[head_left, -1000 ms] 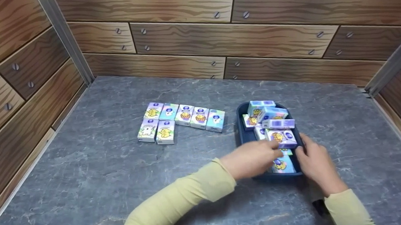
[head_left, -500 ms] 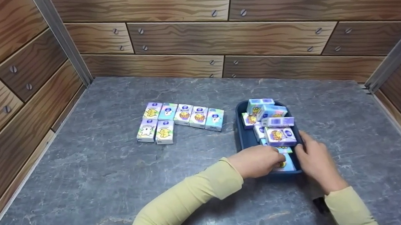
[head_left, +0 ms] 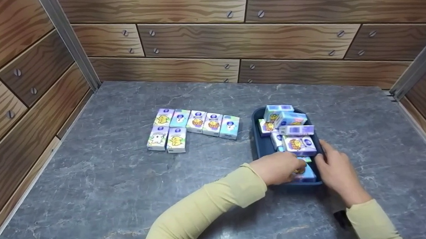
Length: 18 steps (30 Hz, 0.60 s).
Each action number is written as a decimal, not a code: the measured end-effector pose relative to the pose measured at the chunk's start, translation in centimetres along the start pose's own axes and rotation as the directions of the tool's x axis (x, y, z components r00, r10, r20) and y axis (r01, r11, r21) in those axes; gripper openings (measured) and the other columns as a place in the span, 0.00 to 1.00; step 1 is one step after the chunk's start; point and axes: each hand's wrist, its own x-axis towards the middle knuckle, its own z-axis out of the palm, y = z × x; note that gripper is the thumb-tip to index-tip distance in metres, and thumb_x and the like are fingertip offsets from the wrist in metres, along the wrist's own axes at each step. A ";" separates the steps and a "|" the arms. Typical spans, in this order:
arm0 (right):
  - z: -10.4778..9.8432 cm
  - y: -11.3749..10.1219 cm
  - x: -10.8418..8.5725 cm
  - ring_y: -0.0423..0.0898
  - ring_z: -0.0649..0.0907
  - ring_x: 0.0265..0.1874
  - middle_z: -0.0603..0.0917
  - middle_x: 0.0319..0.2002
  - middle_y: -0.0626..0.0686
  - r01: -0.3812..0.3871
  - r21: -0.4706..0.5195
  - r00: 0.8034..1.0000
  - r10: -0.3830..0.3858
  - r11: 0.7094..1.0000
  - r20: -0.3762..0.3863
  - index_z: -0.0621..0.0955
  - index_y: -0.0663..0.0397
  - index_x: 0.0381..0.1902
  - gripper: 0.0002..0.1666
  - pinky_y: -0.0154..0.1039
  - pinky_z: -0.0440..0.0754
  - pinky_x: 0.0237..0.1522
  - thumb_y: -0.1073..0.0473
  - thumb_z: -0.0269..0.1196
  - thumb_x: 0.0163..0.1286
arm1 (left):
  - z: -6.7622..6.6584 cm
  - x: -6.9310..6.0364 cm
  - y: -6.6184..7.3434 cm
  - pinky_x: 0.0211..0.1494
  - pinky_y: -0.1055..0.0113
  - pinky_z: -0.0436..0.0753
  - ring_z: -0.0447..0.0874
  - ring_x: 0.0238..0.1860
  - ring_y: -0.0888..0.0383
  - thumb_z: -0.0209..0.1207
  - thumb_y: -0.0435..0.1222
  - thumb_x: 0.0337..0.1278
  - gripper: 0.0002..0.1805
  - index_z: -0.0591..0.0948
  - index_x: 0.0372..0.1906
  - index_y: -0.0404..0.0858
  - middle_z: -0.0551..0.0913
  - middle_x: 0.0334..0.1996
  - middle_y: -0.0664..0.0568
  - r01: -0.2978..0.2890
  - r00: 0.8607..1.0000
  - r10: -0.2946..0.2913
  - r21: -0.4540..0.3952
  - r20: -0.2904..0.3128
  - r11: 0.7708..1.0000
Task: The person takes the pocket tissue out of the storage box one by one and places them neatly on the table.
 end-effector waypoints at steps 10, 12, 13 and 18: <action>0.1 0.1 0.0 0.64 0.73 0.56 0.65 0.62 0.76 -0.027 0.010 0.999 0.027 1.000 0.034 0.55 0.71 0.71 0.32 0.64 0.69 0.55 0.58 0.42 0.74 | -0.4 0.7 -0.1 0.50 0.78 0.74 0.77 0.42 0.69 0.60 0.36 0.61 0.17 0.79 0.55 0.47 0.81 0.45 0.60 0.076 0.992 -0.071 -0.040 0.105 0.996; 0.1 0.1 0.1 0.64 0.73 0.56 0.65 0.62 0.75 -0.027 0.009 0.999 0.026 1.000 0.036 0.55 0.71 0.71 0.32 0.64 0.69 0.55 0.58 0.42 0.74 | -0.3 0.7 -0.2 0.51 0.77 0.75 0.77 0.44 0.68 0.60 0.37 0.61 0.18 0.76 0.57 0.46 0.80 0.47 0.59 0.097 0.989 -0.090 -0.049 0.119 0.994; 0.0 0.1 0.1 0.65 0.72 0.57 0.65 0.62 0.75 -0.027 0.009 0.999 0.027 1.000 0.037 0.55 0.71 0.71 0.32 0.64 0.68 0.56 0.58 0.42 0.74 | -0.3 0.7 -0.1 0.51 0.76 0.75 0.77 0.45 0.68 0.60 0.37 0.62 0.19 0.75 0.58 0.46 0.80 0.48 0.58 0.115 0.987 -0.107 -0.057 0.124 0.992; -0.2 0.0 0.1 0.67 0.70 0.60 0.65 0.63 0.75 -0.029 0.011 0.999 0.029 1.000 0.037 0.55 0.71 0.70 0.32 0.65 0.67 0.57 0.59 0.42 0.74 | 0.1 0.5 0.1 0.51 0.74 0.77 0.78 0.50 0.66 0.58 0.39 0.64 0.26 0.67 0.66 0.47 0.78 0.53 0.56 0.184 0.978 -0.174 -0.084 0.115 0.979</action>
